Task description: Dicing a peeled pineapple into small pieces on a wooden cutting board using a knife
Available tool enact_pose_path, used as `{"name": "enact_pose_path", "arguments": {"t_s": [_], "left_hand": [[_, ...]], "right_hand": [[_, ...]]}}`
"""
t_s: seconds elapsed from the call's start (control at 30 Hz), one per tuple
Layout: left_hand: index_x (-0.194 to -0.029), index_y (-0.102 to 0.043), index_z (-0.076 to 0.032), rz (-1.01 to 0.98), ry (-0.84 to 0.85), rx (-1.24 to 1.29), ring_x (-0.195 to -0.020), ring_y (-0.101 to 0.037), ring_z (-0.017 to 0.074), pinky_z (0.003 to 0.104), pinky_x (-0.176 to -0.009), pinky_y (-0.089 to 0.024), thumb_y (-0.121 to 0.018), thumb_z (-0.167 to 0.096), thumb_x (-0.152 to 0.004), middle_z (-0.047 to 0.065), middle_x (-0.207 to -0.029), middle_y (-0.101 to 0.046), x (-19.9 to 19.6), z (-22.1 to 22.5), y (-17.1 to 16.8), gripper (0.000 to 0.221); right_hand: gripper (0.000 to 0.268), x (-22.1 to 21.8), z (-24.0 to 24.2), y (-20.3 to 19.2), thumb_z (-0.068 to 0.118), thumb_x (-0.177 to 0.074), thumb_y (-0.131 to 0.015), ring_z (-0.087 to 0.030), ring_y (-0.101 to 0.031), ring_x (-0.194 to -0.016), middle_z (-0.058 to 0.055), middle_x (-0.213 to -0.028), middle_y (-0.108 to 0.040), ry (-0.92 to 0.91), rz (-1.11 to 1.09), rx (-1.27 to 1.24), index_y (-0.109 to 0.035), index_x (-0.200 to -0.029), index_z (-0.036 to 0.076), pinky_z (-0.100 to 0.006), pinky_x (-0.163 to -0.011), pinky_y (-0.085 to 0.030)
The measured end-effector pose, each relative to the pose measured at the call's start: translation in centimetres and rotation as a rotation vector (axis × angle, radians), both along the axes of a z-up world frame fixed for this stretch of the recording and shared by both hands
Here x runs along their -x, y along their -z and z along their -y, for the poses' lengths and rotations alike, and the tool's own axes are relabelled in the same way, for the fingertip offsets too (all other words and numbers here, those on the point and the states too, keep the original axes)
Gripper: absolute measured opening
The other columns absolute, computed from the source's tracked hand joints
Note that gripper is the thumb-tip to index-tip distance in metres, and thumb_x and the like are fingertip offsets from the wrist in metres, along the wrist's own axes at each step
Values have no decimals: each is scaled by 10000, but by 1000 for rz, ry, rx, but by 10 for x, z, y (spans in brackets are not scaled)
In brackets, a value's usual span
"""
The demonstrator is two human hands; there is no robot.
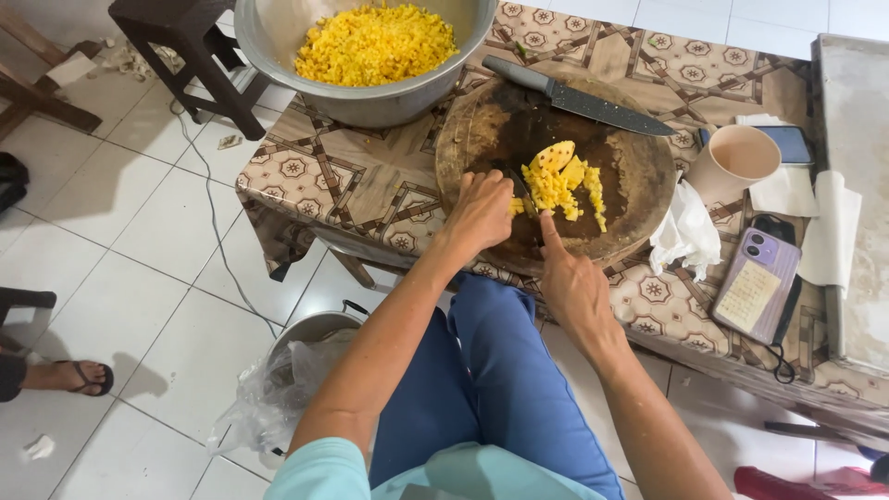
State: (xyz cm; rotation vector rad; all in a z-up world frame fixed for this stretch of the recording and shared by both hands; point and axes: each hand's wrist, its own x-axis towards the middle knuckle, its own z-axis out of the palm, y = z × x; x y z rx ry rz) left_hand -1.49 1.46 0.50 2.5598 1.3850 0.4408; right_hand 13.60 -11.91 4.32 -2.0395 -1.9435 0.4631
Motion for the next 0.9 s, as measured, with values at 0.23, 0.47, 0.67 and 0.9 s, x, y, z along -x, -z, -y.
{"name": "enact_pose_path", "arguments": {"t_s": [0.23,0.47,0.67,0.9], "left_hand": [[-951,-673,21,-23,49,-28,-919,-652,398,472,-953,-385,-752,-61,-796,178,-930,-624,-9,-8,9,193],[-944,-676,11,-74,51,-38,-912,-661,395,490,-940,-391,-774,-67,-781,169,-917,-637,-15,-10,9,205],[-910,-681,20,-71,58,-59,-874,-659,405,479,-915,-397,-769,-14,-774,189,-885,-641,-15,-6,3,165],[-953,-693,37,-49,76,-32,-852,-680,402,498,-942,-411,-795,-60,-806,192,-896,-679,-3,-13,10,203]], "right_hand": [[534,3,9,-22,135,-1071,-350,-134,-498,-388,-106,-618,-645,-11,47,25,-303,-1601,164,-250,-390,-446],[567,11,20,-33,68,-1053,-358,-138,-534,-429,-112,-674,-669,-15,178,71,-274,-1610,139,-257,-423,-466],[601,16,8,-5,62,-1030,-387,-150,-613,-474,-105,-664,-670,-101,394,8,-242,-1612,102,-279,-449,-510],[530,-7,-7,-6,164,-1044,-410,-247,-652,-448,-176,-640,-691,-28,79,0,-371,-1572,169,-390,-446,-543]]}}
